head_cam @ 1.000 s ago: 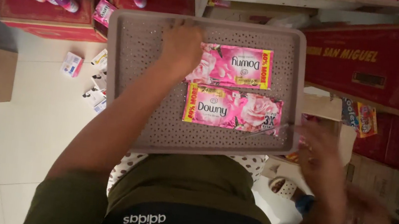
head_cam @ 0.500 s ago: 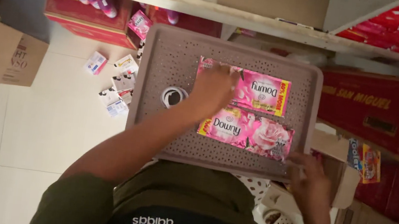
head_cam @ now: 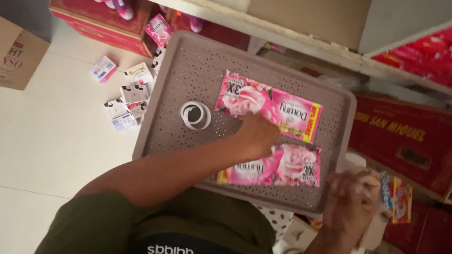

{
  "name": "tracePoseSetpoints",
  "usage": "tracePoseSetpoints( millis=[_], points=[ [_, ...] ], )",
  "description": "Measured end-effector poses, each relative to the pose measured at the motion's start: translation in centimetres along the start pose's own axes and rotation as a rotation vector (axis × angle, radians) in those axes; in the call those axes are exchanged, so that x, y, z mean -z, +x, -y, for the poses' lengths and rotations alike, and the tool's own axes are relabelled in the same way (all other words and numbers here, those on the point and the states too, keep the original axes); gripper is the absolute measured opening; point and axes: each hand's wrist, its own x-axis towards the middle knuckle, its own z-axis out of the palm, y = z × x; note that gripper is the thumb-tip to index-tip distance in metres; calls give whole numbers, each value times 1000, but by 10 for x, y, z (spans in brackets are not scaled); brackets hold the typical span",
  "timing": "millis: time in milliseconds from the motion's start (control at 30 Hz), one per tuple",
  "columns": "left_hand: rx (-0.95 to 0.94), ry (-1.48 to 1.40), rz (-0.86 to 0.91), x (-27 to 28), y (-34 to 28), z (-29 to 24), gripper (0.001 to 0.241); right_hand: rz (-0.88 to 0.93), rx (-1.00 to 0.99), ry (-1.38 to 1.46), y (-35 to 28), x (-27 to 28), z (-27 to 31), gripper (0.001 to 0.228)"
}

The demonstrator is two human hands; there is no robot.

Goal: Apply price labels to packages of detergent and restock them on a shelf.

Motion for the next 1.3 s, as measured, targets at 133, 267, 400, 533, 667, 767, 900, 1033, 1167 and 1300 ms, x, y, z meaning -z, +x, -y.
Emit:
tracePoseSetpoints(
  millis=[133,267,400,533,667,767,900,1033,1167,1300],
  points=[
    [48,-46,135,-14,2,2,28,-34,-8,294,15,56,-51,31],
    [47,-192,40,-36,-2,7,27,-82,-267,582,38,-42,-26,28],
    [9,-353,66,-58,2,19,38,-82,-347,528,46,-48,-49,31],
    [-17,-422,189,-54,14,30,39,-54,-214,559,63,-33,-69,27],
    [-154,-552,270,-66,12,30,35,-186,42,-12,61,-59,-40,27],
    [-184,-815,228,-64,4,32,33,-127,184,-174,44,-71,-40,27],
    [-210,-1179,238,-24,-7,32,32,-188,419,-392,15,-98,-32,25],
    [-286,-1215,186,47,-11,18,32,-164,506,-345,24,-114,-8,25],
    [-326,-1175,73,114,-22,9,31,-99,535,-241,54,-137,6,26],
    [-272,-1136,-79,137,-28,7,23,-141,594,-188,78,-162,8,25]
  ],
)
